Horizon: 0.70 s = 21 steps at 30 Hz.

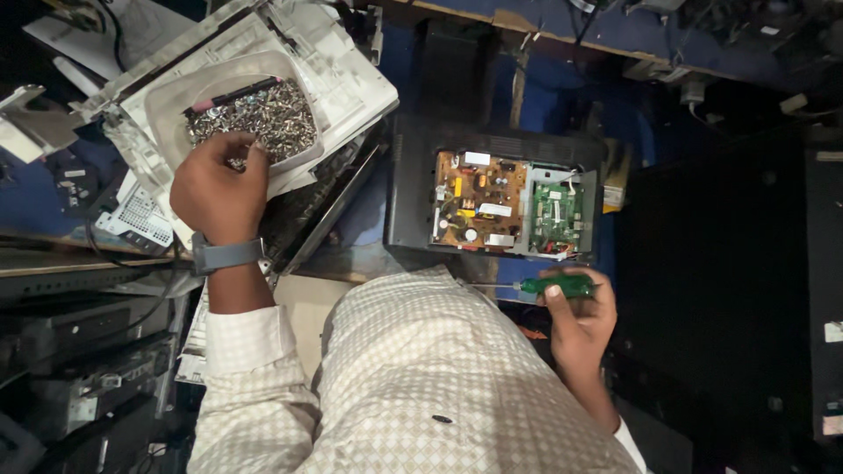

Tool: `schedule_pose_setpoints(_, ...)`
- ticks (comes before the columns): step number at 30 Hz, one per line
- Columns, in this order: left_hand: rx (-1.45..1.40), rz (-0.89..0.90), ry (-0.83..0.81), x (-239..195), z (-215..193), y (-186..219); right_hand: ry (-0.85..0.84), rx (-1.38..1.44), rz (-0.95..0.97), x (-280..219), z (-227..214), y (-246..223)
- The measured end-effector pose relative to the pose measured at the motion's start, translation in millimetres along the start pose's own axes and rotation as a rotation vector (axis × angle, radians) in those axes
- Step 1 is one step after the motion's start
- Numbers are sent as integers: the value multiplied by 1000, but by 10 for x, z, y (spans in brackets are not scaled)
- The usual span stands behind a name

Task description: The person uses a screwdriver to remove screws from a circuit board inside an open electronic device. They repeatedly select screws from a container, tighten or loosen them on the board, and place the screws back into the container.

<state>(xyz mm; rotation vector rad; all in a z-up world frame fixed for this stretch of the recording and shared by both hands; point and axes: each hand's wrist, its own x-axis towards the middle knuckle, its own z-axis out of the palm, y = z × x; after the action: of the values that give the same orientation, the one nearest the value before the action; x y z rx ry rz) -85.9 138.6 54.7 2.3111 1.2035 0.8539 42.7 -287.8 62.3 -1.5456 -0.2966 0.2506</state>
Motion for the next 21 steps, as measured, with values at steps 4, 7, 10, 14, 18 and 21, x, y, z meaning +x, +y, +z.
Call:
schedule_pose_setpoints(4, 6, 39, 26, -1, -7, 14, -40, -29, -22, -7, -14, 13)
schedule_pose_setpoints(7, -6, 65, 32, -11, -25, 27, -40, -41, -15, -17, -34, 19)
schedule_pose_setpoints(10, -43, 26, 25, -21, -26, 41, -48, -100, -26, -25, -64, 28)
schedule_pose_setpoints(14, -34, 62, 51, -32, -7, 21, -61, -78, -24, -41, -88, 72)
schedule_pose_setpoints(18, -98, 104, 59, -81, 16, -33, -120, -27, -39, -67, -132, 151)
schedule_pose_setpoints(21, -173, 169, 65, -117, -10, -97, -120, -87, -3, -101, -163, 206)
